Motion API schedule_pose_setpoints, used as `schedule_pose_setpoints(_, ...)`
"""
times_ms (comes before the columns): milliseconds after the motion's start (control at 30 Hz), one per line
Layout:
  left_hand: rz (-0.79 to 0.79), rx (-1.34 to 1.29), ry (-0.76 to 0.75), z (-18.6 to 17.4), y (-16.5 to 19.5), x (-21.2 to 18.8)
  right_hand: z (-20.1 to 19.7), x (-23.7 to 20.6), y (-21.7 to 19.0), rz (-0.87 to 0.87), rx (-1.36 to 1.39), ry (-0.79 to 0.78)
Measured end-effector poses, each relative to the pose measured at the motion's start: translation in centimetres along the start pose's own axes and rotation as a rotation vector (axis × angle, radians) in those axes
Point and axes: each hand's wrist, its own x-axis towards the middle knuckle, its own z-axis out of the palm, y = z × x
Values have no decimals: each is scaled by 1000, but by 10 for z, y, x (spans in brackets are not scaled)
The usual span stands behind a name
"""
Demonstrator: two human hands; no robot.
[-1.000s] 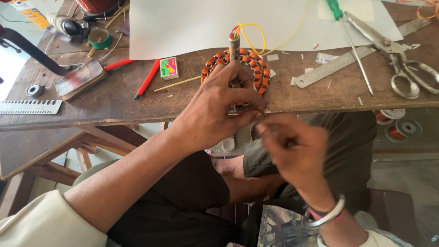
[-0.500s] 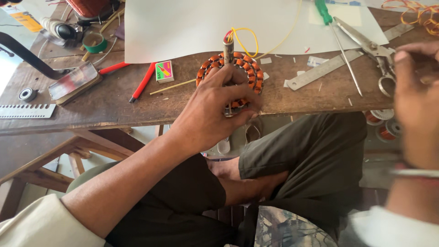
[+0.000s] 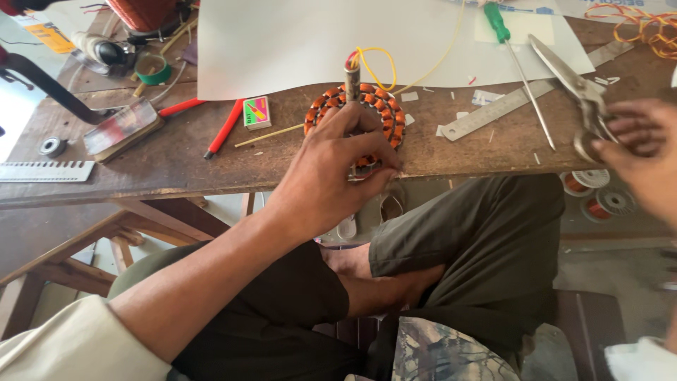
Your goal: The person winds orange insulated wire around a cylindrical stator core, using a wooden stick to guide and pack the turns. They repeatedly adjust the wire ends and secure the winding with white thread.
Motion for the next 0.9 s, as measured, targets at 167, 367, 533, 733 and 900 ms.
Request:
schedule_pose_setpoints(167, -111, -43, 7, 2, 1, 1, -14, -8, 61, 155, -61, -251)
schedule_pose_setpoints(367, -143, -72, 76, 6, 3, 2, -9, -39, 23, 306, 18, -308)
schedule_pose_setpoints(533, -238, -73, 77, 8, 3, 4, -16, -75, -94, 239, 374, -178)
schedule_pose_setpoints(733, -276, -61, 91, 10, 4, 4, 36, -111, -176, -48, 360, -153)
schedule_pose_setpoints(900, -246, -56, 105, 10, 3, 3, 55, -107, -199, -28, 452, -244)
